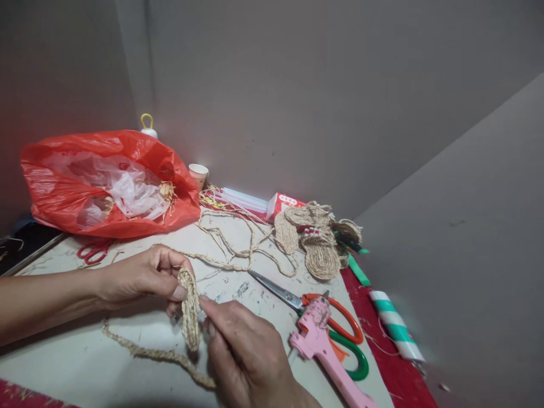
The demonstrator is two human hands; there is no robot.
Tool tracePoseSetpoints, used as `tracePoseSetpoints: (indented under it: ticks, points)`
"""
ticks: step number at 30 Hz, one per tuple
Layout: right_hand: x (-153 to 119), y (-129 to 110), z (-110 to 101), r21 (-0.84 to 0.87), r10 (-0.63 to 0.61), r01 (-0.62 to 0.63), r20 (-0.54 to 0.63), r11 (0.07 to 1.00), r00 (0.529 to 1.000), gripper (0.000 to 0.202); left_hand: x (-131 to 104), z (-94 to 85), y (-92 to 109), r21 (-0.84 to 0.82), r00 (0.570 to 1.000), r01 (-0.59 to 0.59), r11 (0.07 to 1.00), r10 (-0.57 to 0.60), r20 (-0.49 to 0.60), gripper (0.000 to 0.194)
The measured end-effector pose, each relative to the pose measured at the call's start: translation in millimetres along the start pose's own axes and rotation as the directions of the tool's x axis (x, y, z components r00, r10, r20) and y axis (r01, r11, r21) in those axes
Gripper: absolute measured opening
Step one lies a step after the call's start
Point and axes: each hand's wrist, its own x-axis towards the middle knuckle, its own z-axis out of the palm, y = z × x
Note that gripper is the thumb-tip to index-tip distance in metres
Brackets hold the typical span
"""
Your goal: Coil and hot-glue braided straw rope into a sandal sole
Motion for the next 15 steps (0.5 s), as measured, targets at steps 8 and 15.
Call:
tracePoseSetpoints:
  ticks: [8, 15]
  points:
    - [-2.8, 1.3, 2.1, -0.028, -0.057, 0.057, 0.008, 0.998, 0.998, 0.059, -0.7, 3.8, 0.6, -0.056, 1.000, -0.008, 0.998, 0.007, -0.020, 0.028]
    - [-5.3, 2.5, 8.1, 0.029, -0.009, 0.010, -0.031, 1.000, 0.999, 0.056, 0.3, 4.7, -3.1, -0.015, 1.000, -0.030, 0.999, 0.030, 0.000, 0.023]
